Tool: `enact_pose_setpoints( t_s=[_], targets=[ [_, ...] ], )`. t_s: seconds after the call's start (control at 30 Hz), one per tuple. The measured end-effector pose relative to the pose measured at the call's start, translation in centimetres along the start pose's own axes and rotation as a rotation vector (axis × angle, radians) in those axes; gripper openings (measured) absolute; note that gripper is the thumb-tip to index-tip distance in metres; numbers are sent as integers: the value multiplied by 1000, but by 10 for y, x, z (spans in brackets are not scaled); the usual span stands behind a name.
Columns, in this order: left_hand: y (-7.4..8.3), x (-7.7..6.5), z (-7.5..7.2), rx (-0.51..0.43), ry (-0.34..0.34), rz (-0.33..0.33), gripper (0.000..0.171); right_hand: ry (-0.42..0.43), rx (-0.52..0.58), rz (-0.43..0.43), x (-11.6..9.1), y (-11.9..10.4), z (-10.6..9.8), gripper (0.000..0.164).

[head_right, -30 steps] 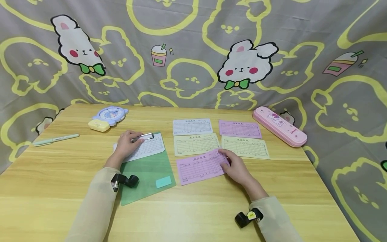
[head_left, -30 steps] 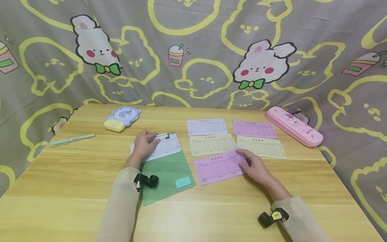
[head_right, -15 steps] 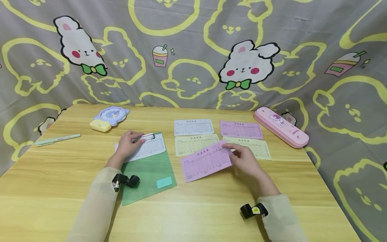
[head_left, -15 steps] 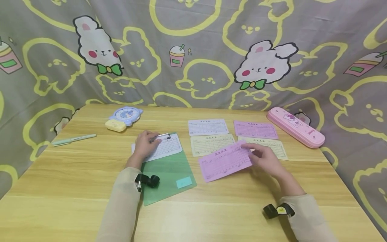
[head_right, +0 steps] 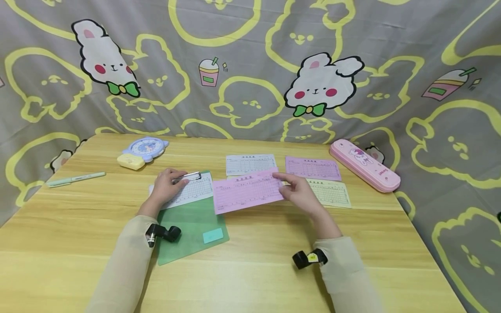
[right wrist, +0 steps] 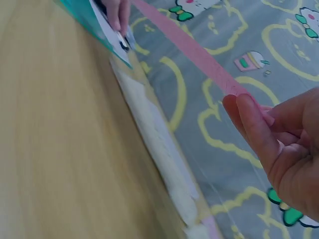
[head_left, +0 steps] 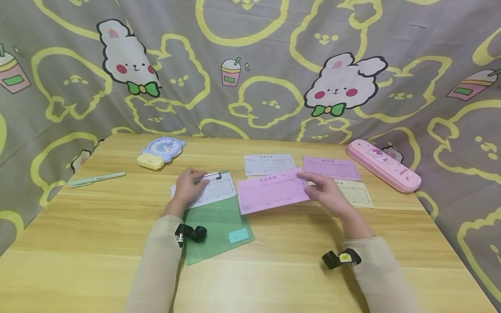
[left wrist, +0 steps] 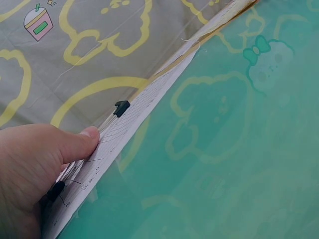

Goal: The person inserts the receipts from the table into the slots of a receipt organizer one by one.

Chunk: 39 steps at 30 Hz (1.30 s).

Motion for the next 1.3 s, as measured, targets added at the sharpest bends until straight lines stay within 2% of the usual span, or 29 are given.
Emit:
enact_pose_setpoints(
  t_s=[0.33,0.57,0.77,0.87,1.1,1.3],
  targets=[
    [-1,0,0,13,3,-2,35,-97,36,43,30,1,62,38],
    [-3,1,0,15,-8,-19,36,-134,36,140,44,16,95,35],
    [-1,1,-1,15,5,-9,36,-170,1,101,53,13,119,35],
    [-1,1,-1,19,13,1,36,-195,28,116,56,11,129,37],
    [3,0,-3,44,14,13,36,-220,12,97,54,-17,142,38],
    [5,-1,-3,71,0,15,36,-161,33,116,64,1,151,33]
  ],
)
Point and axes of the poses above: each hand's wrist, its own x-axis towards the middle knuckle, its own z-axis out of the palm, y = z × x, the point moved 9 cm from there along x, towards the middle knuckle, and after that the axes turned 3 degrees about -x, right-handed, at the moved point
